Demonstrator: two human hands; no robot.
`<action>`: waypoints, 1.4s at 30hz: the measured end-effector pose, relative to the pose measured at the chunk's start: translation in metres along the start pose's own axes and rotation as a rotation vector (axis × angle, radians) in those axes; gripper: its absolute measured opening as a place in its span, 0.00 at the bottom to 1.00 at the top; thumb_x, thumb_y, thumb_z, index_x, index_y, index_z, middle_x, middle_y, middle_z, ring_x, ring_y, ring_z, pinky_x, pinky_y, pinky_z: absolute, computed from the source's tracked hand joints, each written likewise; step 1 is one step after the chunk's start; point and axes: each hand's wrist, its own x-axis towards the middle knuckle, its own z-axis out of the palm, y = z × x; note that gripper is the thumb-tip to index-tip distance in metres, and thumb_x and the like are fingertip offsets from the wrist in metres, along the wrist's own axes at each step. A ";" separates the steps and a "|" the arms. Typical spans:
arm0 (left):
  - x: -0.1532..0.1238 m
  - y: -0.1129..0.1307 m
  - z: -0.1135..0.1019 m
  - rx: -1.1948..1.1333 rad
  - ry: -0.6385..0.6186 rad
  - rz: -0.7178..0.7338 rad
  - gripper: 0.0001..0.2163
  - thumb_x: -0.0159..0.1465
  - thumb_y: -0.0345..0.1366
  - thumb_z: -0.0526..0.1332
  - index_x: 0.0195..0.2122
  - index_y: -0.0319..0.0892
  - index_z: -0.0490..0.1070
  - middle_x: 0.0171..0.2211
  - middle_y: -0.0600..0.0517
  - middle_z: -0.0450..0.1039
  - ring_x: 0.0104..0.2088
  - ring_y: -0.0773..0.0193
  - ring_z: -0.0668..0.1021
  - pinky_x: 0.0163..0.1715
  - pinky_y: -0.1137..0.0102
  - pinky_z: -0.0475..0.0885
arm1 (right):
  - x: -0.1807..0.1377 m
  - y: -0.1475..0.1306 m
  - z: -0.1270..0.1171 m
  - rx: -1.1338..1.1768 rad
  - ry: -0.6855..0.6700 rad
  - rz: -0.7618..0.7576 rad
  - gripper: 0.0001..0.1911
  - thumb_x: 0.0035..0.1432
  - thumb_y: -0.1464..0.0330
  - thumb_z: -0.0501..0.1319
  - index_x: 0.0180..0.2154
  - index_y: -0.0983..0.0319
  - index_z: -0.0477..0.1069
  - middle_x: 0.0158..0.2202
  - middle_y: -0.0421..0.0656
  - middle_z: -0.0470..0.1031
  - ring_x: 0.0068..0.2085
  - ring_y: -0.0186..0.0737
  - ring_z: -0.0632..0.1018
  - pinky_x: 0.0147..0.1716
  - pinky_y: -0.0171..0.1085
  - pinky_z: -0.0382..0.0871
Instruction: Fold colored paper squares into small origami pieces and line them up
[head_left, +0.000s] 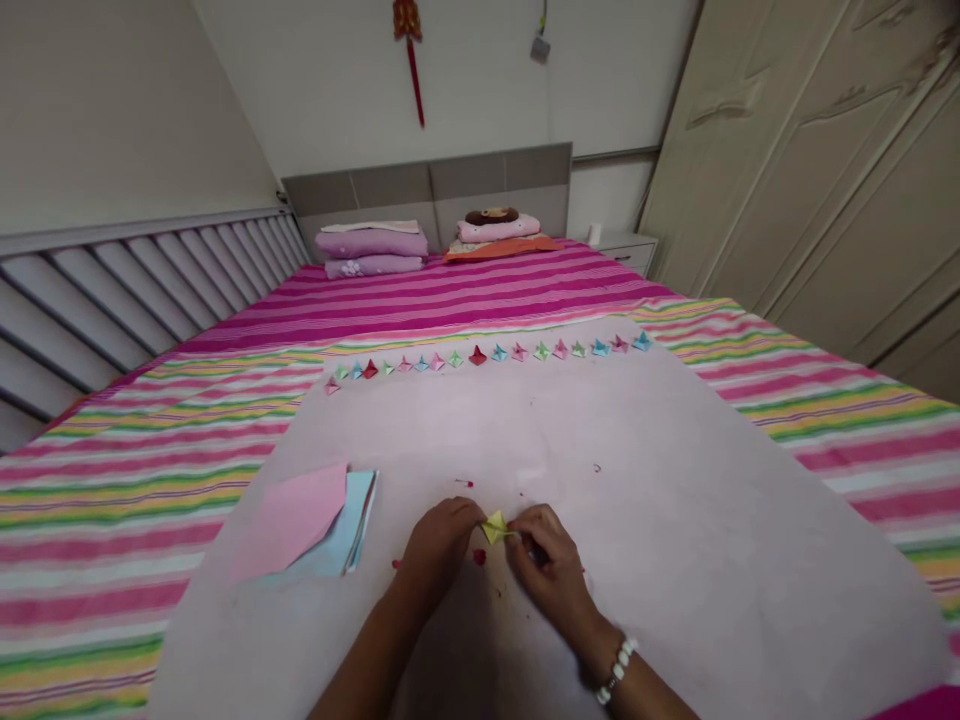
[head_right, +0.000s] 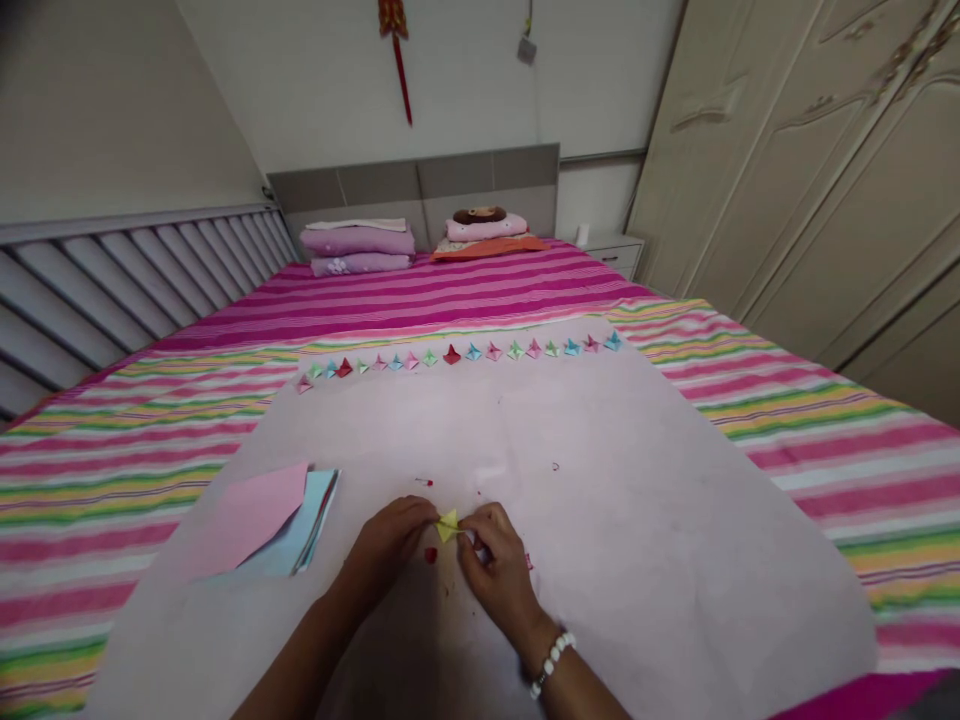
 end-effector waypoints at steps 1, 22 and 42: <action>0.000 0.000 0.001 0.000 -0.005 -0.004 0.13 0.60 0.21 0.52 0.35 0.40 0.75 0.37 0.47 0.78 0.39 0.61 0.78 0.41 0.66 0.74 | 0.000 0.000 0.000 -0.004 -0.011 -0.005 0.06 0.59 0.74 0.56 0.35 0.59 0.71 0.31 0.42 0.66 0.31 0.39 0.70 0.27 0.36 0.64; -0.006 -0.003 0.014 -0.077 0.126 -0.039 0.14 0.61 0.23 0.52 0.39 0.43 0.75 0.42 0.48 0.76 0.43 0.63 0.78 0.43 0.68 0.75 | -0.004 0.002 0.002 -0.084 -0.062 -0.080 0.07 0.61 0.75 0.54 0.32 0.59 0.65 0.29 0.41 0.66 0.31 0.38 0.69 0.29 0.36 0.62; 0.013 -0.044 0.061 0.462 0.369 -0.139 0.17 0.64 0.32 0.48 0.45 0.38 0.75 0.48 0.41 0.76 0.49 0.53 0.76 0.46 0.56 0.70 | 0.013 -0.006 -0.012 -0.031 0.193 0.013 0.08 0.59 0.73 0.56 0.30 0.60 0.71 0.28 0.42 0.71 0.30 0.37 0.73 0.28 0.34 0.67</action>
